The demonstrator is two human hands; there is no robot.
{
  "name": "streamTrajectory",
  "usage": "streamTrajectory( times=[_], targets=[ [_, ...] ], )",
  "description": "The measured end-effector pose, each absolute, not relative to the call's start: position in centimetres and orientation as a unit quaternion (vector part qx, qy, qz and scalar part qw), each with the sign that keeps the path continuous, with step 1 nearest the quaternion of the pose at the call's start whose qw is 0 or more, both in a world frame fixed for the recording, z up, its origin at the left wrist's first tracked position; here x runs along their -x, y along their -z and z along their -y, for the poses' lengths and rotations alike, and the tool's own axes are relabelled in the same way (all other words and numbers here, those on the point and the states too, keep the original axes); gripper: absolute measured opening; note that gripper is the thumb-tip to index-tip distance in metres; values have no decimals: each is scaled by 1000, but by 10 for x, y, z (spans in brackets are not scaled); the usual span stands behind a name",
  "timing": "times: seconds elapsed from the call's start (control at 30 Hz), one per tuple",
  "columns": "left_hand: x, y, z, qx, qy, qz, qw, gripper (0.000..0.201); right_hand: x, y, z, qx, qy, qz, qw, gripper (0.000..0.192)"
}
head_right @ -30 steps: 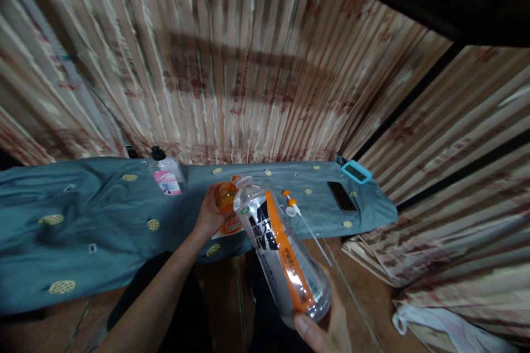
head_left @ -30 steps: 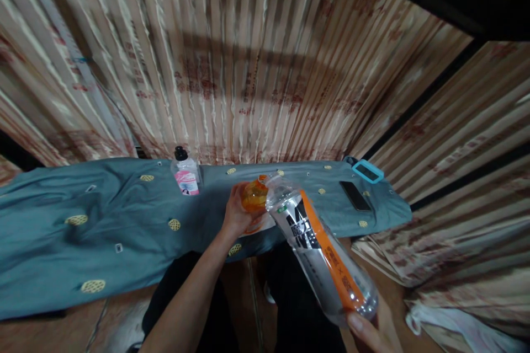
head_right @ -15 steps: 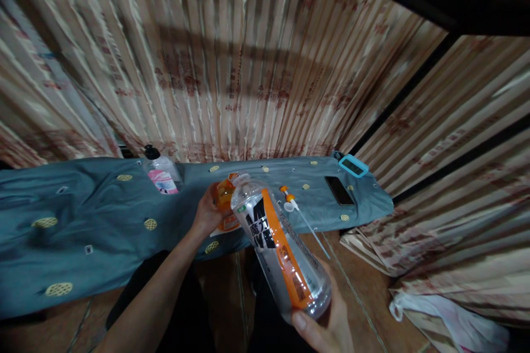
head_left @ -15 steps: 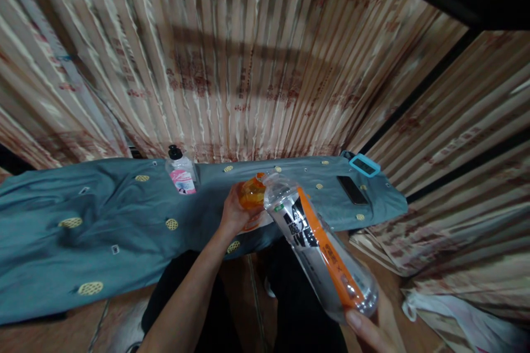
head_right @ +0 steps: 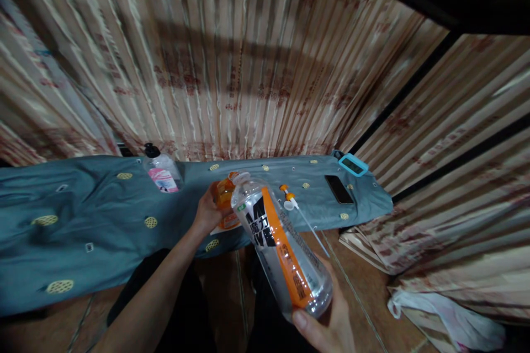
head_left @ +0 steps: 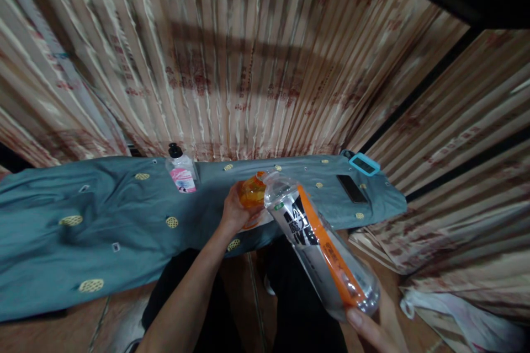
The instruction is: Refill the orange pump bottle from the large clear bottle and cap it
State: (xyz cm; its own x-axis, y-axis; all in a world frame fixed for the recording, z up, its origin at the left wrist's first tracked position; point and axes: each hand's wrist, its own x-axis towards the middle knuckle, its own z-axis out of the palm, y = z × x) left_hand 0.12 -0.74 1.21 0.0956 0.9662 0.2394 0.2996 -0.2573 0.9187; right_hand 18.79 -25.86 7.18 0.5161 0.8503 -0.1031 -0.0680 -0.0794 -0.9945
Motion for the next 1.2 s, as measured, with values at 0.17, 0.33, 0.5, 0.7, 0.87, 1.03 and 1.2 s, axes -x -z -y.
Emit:
streamTrajectory(
  times=[0.17,0.33,0.5,0.7,0.87,1.03,1.2],
  targets=[
    [-1,-11,7,-637,-471,-486,370,67,-189,-68,258,634,-372,314,601,86],
    [-2,-10,6,-631,-476,-480,382,67,-187,-70,258,631,-372,315,603,82],
    [-1,-10,6,-631,-472,-485,379,66,-182,-76,256,639,-358,308,607,83],
    [-1,-11,6,-631,-472,-490,373,68,-183,-75,255,638,-355,319,604,84],
    [-1,-10,6,-639,-474,-483,365,65,-185,-71,256,645,-353,317,599,83],
    [-1,-12,7,-639,-471,-488,362,64,-184,-72,257,651,-350,306,600,86],
    [-2,-14,8,-636,-469,-488,373,64,-187,-68,258,647,-341,323,601,84]
  ],
)
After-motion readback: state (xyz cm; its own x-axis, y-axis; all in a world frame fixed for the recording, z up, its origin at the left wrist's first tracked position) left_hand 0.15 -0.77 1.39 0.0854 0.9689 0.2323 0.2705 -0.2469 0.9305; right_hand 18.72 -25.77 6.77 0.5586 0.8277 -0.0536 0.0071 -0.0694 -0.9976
